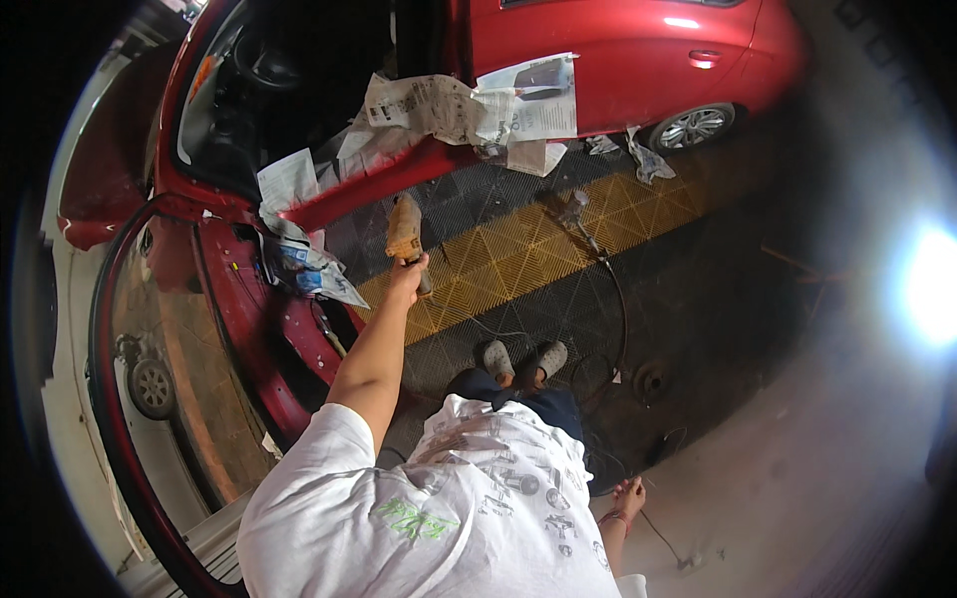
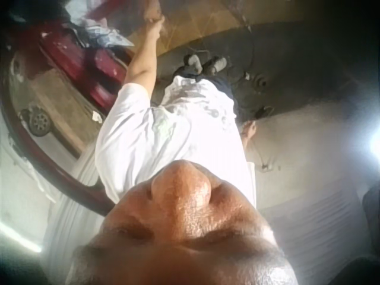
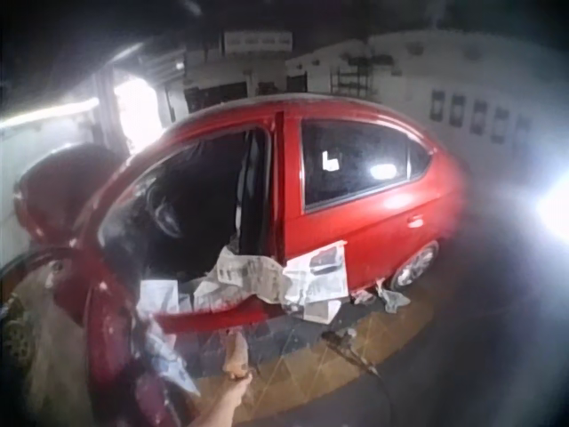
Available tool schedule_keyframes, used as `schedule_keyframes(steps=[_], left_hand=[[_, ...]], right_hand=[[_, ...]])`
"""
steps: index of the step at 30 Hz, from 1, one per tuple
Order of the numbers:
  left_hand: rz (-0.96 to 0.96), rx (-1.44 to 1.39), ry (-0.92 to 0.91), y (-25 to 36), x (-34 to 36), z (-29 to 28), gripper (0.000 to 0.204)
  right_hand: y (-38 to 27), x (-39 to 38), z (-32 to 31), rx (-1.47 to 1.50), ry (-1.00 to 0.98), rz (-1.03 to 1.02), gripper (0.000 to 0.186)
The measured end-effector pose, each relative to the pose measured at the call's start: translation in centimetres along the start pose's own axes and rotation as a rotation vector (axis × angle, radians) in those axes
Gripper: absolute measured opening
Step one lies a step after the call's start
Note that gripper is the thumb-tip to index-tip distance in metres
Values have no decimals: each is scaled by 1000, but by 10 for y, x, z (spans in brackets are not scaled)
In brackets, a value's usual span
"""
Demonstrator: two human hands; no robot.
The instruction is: The person sands the interior edge of a red car door using an electric sander. They briefly pause to plug the sander into a wall outlet before continuing to sand the door panel.
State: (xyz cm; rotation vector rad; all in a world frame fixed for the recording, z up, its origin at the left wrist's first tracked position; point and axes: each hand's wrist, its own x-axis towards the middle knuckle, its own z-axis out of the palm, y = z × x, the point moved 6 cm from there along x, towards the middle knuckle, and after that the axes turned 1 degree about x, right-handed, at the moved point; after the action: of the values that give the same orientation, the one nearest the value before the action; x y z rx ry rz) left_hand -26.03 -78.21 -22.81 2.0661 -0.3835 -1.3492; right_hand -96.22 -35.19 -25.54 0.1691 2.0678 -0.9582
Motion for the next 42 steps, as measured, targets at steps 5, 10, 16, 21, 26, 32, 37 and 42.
schedule_keyframes(steps=[5,10,16,21,26,32,37,42], left_hand=[[-24,57,-30,9,-2,14,57],[31,47,10,10,18,18,50],[-12,-65,29,25,37,39,43],[3,-136,81,32,73,12,39],[-42,-247,118,46,106,25,38],[7,-355,282,51,165,-24,73],[17,-527,507,41,171,-94,74],[-40,-654,650,1,198,-164,72]], right_hand=[[9,8,9,-23,42,69,37],[-22,30,42,-197,-86,-32,33],[-92,54,55,-94,-48,-142,29],[-122,15,113,-201,-23,-258,36],[-81,-36,164,-307,-86,-173,35],[-50,-80,238,-673,-209,-476,38],[-68,-116,271,-685,-212,-446,35],[-88,-127,301,-556,-227,-324,32]])
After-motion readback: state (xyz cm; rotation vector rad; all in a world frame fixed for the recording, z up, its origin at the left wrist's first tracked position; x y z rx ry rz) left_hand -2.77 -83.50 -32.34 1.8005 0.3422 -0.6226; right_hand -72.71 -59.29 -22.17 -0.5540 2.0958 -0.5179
